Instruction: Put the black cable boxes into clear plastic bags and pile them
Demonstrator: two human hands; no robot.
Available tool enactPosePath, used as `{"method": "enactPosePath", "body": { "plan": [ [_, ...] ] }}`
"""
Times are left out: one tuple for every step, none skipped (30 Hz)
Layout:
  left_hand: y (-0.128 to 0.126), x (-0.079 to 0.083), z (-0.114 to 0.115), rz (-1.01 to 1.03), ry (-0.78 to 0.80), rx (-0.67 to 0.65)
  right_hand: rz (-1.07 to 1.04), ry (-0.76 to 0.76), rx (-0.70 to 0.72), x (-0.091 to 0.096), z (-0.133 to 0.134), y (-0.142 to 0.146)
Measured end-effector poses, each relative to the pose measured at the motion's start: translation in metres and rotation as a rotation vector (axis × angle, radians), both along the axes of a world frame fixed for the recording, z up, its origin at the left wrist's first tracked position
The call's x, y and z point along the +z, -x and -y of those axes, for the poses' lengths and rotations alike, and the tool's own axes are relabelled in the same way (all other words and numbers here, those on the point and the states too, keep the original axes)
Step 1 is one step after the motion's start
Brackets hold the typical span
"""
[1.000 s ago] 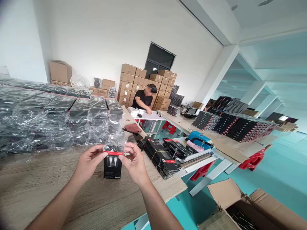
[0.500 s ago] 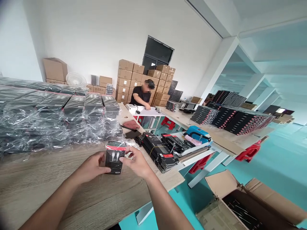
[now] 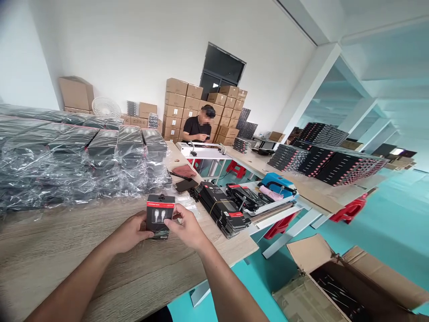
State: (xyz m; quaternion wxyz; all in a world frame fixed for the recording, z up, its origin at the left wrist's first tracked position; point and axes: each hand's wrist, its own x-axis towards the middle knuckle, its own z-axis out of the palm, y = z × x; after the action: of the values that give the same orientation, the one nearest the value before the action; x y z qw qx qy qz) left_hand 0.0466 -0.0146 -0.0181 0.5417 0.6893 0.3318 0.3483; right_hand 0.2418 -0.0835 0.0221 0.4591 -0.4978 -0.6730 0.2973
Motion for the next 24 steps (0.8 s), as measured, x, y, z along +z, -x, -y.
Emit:
{"method": "enactPosePath", "body": {
  "plan": [
    [0.001,0.001,0.001,0.008,0.010,-0.061,-0.039,-0.006,-0.010,-0.002,-0.002,0.000],
    [0.002,0.002,0.003,0.011,0.022,-0.124,-0.086,-0.012,-0.031,-0.003,-0.005,-0.001],
    [0.003,0.004,0.004,0.012,0.037,-0.171,-0.144,-0.020,-0.067,-0.005,-0.008,-0.003],
    [0.004,0.006,0.006,0.010,0.050,-0.196,-0.210,-0.023,-0.111,-0.006,-0.011,-0.006],
    [0.004,0.008,0.008,0.000,0.063,-0.211,-0.278,-0.016,-0.153,-0.006,-0.014,-0.009],
    [0.004,0.010,0.010,-0.014,0.076,-0.218,-0.344,0.001,-0.187,-0.006,-0.016,-0.012],
    [0.002,0.012,0.011,-0.024,0.087,-0.219,-0.401,0.025,-0.208,-0.006,-0.018,-0.015],
    [0.000,0.014,0.013,-0.029,0.091,-0.216,-0.448,0.050,-0.220,-0.005,-0.019,-0.018],
    [-0.004,0.015,0.015,-0.032,0.086,-0.210,-0.485,0.071,-0.228,-0.004,-0.019,-0.019],
    [-0.007,0.016,0.016,-0.035,0.072,-0.200,-0.514,0.084,-0.237,-0.004,-0.019,-0.020],
    [-0.011,0.017,0.017,-0.040,0.050,-0.183,-0.537,0.089,-0.250,-0.004,-0.019,-0.020],
    [-0.014,0.017,0.018,-0.050,0.023,-0.164,-0.559,0.089,-0.264,-0.004,-0.019,-0.020],
    [-0.016,0.017,0.018,-0.068,-0.007,-0.149,-0.581,0.087,-0.278,-0.005,-0.018,-0.019],
    [-0.016,0.018,0.019,-0.094,-0.033,-0.138,-0.605,0.083,-0.289,-0.007,-0.017,-0.018],
    [-0.016,0.018,0.019,-0.122,-0.055,-0.129,-0.631,0.080,-0.294,-0.009,-0.016,-0.016],
    [-0.016,0.018,0.020,-0.151,-0.076,-0.125,-0.658,0.076,-0.294,-0.012,-0.014,-0.014],
    [-0.015,0.019,0.021,-0.181,-0.097,-0.119,-0.685,0.071,-0.289,-0.015,-0.012,-0.012],
    [-0.015,0.019,0.023,-0.212,-0.115,-0.109,-0.710,0.065,-0.280,-0.019,-0.009,-0.009],
    [-0.016,0.019,0.024,-0.238,-0.134,-0.094,-0.726,0.059,-0.267,-0.024,-0.006,-0.006],
    [-0.018,0.019,0.026,-0.257,-0.153,-0.071,-0.727,0.054,-0.250,-0.028,-0.003,-0.001],
    [-0.020,0.019,0.027,-0.268,-0.170,-0.042,-0.711,0.048,-0.232,-0.033,0.001,0.003],
    [-0.024,0.018,0.028,-0.270,-0.184,-0.008,-0.687,0.043,-0.213,-0.038,0.004,0.008],
    [-0.028,0.017,0.029,-0.267,-0.194,0.025,-0.661,0.039,-0.197,-0.042,0.007,0.012],
    [-0.032,0.015,0.030,-0.260,-0.199,0.054,-0.639,0.041,-0.183,-0.045,0.008,0.014]
  ]
}}
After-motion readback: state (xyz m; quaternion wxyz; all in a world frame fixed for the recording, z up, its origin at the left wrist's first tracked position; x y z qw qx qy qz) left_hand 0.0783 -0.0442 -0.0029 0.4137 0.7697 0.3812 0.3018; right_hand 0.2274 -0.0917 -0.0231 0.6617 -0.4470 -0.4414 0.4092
